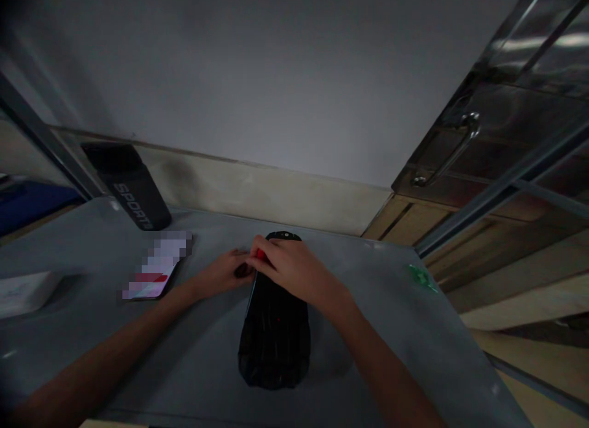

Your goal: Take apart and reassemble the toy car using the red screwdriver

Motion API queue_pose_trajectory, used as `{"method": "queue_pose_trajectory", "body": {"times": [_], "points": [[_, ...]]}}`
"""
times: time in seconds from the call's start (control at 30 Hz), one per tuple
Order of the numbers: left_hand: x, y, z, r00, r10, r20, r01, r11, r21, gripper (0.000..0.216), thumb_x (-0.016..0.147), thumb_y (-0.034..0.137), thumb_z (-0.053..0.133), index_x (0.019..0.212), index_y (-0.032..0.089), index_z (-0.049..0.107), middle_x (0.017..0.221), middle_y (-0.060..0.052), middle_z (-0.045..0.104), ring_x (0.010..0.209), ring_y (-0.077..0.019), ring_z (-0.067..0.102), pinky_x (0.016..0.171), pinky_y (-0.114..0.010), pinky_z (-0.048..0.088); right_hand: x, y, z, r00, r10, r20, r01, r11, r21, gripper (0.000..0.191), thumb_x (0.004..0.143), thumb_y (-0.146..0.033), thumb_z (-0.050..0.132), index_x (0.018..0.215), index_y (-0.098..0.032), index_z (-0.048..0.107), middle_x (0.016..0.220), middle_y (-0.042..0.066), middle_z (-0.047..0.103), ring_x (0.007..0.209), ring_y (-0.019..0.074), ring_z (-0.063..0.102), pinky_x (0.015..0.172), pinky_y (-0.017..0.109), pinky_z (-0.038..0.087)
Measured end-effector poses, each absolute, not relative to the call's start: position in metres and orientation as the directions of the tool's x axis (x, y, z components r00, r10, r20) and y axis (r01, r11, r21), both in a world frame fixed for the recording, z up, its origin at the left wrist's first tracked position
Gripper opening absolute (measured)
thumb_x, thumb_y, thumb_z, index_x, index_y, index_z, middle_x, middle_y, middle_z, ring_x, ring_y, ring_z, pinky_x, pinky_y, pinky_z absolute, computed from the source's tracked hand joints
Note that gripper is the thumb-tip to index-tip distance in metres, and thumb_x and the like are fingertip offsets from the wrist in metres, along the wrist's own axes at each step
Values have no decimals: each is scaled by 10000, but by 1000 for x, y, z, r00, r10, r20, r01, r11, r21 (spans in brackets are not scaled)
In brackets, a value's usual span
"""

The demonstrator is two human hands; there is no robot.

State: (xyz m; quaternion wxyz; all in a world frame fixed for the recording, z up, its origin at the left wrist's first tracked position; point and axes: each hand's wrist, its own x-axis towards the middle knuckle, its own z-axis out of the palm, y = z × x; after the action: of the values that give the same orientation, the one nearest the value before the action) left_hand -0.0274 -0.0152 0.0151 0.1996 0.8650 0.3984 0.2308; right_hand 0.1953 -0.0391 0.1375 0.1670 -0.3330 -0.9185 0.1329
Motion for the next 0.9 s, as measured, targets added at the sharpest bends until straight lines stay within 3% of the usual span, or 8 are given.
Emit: {"method": "queue_pose_trajectory", "body": {"times": [0.23, 0.47, 0.7, 0.77, 0.9], "points": [[-27, -15, 16, 588, 772, 239, 586, -611, 532, 58, 934, 225, 621, 901, 205, 665, 769, 5, 675, 740, -186, 620, 776, -308, 477, 199, -42, 140, -731, 666, 146, 600, 730, -328, 119, 1096, -325, 593, 1047, -222, 627, 965, 29, 737, 907, 200, 695, 822, 314, 459], [-28, -14, 17, 591, 777, 217, 584, -598, 549, 35, 923, 226, 630, 917, 198, 650, 767, 14, 653, 722, -170, 601, 758, -289, 466, 200, -46, 150, -721, 682, 124, 633, 721, -280, 128, 1120, -285, 539, 1085, -193, 621, 932, 39, 734, 843, 195, 687, 755, 307, 439], [-28, -16, 19, 582, 788, 199, 597, -581, 554, 30, 914, 212, 615, 886, 202, 613, 780, 9, 646, 726, -171, 592, 776, -297, 474, 190, -50, 136, -659, 730, 180, 728, 680, -89, 254, 1152, -316, 418, 1132, -185, 634, 908, 77, 757, 822, 227, 710, 728, 330, 429], [-28, -15, 18, 581, 790, 198, 599, -579, 553, 28, 906, 211, 617, 880, 203, 610, 779, 9, 642, 731, -173, 589, 768, -296, 469, 190, -48, 133, -667, 720, 193, 716, 691, -103, 232, 1148, -302, 416, 1163, -191, 619, 927, 73, 754, 846, 223, 711, 745, 327, 442], [-27, -16, 19, 583, 788, 195, 597, -579, 556, 35, 921, 217, 607, 904, 193, 626, 796, 3, 648, 743, -172, 597, 756, -289, 457, 195, -47, 132, -698, 676, 236, 631, 736, -245, 148, 1092, -182, 473, 1189, -207, 581, 1016, 58, 735, 945, 199, 691, 857, 320, 477]]}}
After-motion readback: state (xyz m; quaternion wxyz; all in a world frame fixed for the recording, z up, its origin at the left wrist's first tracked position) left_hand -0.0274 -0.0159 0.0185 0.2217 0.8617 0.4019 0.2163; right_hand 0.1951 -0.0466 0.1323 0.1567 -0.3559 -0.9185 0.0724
